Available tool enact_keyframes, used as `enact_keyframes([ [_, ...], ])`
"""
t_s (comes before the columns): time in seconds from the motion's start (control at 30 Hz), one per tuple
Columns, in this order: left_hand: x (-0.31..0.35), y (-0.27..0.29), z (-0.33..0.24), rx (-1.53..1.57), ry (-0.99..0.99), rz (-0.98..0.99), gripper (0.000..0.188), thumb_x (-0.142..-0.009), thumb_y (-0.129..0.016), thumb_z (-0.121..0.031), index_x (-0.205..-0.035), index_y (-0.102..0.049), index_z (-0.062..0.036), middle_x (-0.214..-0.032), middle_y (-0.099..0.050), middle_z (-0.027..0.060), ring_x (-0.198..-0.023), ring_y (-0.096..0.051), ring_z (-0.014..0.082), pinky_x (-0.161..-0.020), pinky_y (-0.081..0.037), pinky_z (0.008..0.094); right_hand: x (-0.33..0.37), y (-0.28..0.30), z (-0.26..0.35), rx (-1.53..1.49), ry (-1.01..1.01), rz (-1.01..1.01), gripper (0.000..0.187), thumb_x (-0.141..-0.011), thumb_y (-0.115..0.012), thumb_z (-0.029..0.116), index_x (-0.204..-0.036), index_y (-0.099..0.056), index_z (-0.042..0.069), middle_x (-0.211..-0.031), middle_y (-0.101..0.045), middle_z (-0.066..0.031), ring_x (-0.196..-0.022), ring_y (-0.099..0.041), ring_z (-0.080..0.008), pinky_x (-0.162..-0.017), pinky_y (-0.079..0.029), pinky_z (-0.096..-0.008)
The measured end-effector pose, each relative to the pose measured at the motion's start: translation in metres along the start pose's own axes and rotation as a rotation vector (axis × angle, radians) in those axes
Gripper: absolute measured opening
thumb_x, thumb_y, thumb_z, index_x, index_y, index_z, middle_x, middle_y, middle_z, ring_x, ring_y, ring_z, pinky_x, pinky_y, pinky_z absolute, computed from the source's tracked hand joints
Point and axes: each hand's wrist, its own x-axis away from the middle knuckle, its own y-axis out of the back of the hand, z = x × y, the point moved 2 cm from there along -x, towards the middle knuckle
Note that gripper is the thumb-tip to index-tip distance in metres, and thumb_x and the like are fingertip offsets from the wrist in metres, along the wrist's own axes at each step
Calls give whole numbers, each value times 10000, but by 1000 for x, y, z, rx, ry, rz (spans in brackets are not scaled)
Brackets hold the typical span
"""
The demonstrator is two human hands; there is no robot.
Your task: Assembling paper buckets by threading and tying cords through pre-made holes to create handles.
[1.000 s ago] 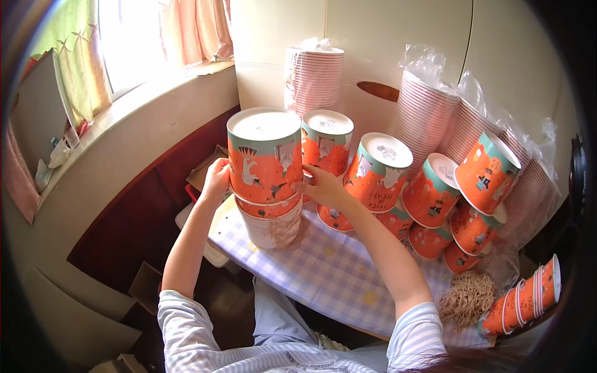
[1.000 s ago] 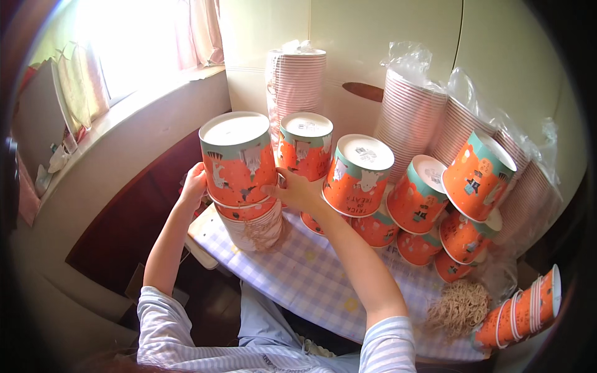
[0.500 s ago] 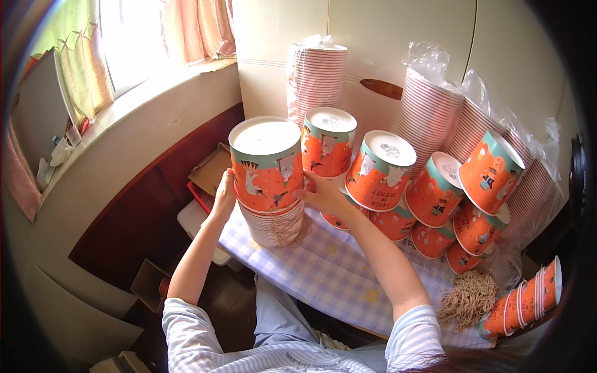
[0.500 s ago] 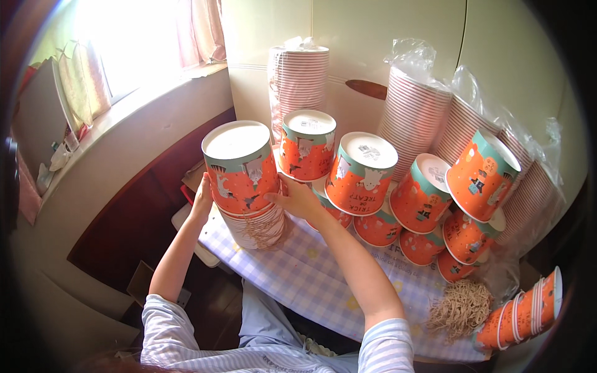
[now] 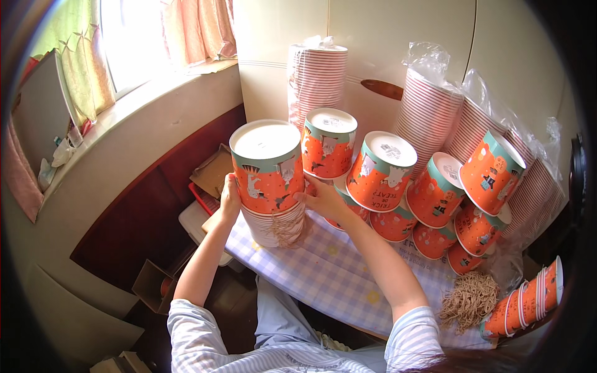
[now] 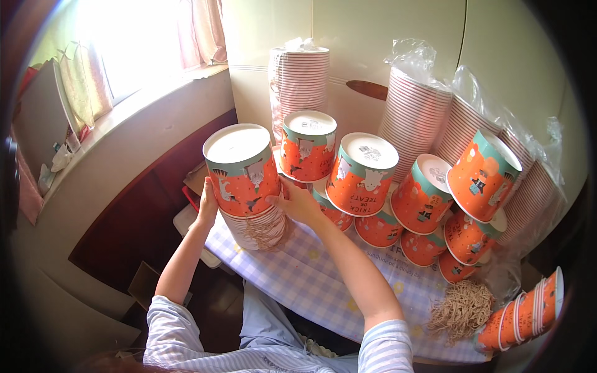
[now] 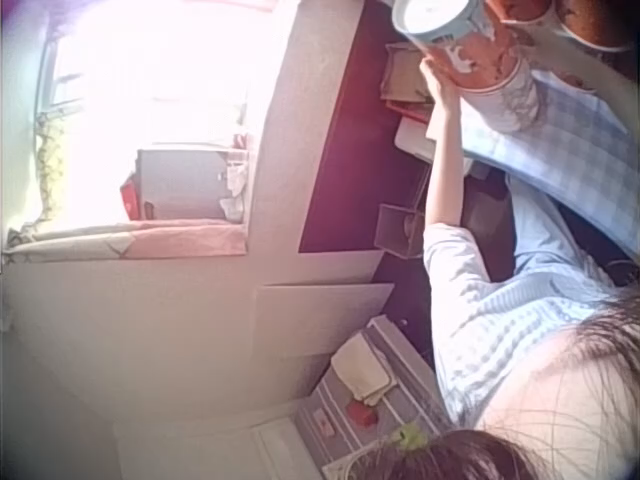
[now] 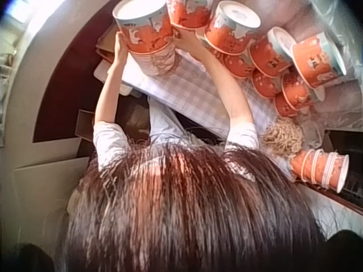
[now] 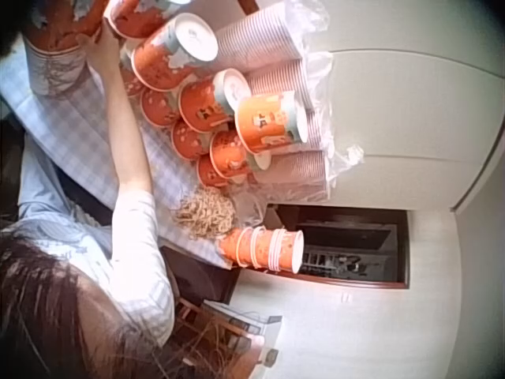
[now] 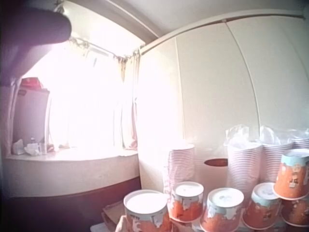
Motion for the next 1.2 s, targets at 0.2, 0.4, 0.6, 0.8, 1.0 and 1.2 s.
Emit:
enact_keyframes([
  [0.2, 0, 0, 1, 1, 1, -15, 537, -940, -235, -445, -1065, -495, 8, -1045, -542, 135, -982, -477, 192, -889, -351, 302, -3, -4, -6, 14, 21, -34, 773, -729, -562, 584, -1333, -326, 164, -1044, -591, -157, -986, -565, -294, -819, -427, -383],
  [0.4, 1, 0, 4, -23, -7, -18, 538, -939, -247, -445, -1074, -492, 15, -1061, -541, 135, -987, -476, 190, -889, -351, 300, -6, -14, -23, -32, -46, -51, 799, -727, -561, 590, -1350, -294, 167, -1088, -578, -161, -1015, -555, -297, -849, -420, -388],
  [0.6, 4, -1, -4, -17, -42, -43, 495, -945, -260, -410, -1029, -497, 17, -1021, -529, 121, -952, -473, 181, -870, -350, 290, 12, -20, -20, -298, -41, -103, 689, -783, -592, 451, -1321, -332, 109, -1000, -583, -87, -868, -572, -212, -746, -458, -319],
  [0.8, 23, -10, -76, -415, -484, -268, 254, -877, -492, -174, -1076, -443, -23, -1062, -460, 101, -990, -429, 178, -839, -360, 308, 72, -41, -68, -842, -285, -250, 465, -825, -573, 284, -1225, -446, 84, -1022, -552, -44, -827, -546, -147, -718, -462, -286],
  [1.0, 40, -98, -173, -745, -844, -19, 342, -713, -611, -91, -1035, -512, -31, -1111, -487, 137, -1050, -434, 300, -890, -343, 401, 183, -66, -104, 110, -54, -121, 358, -757, -601, 216, -1075, -566, 57, -1091, -552, -149, -1063, -499, -297, -902, -393, -388],
  [1.2, -5, -206, -156, -1155, -903, 285, 267, -753, -505, -129, -994, -566, -32, -1171, -481, 110, -1141, -417, 278, -888, -362, 458, 251, -72, -85, 456, 175, -282, 311, -734, -616, 240, -993, -587, 69, -1075, -557, -110, -1064, -485, -280, -939, -348, -411],
])
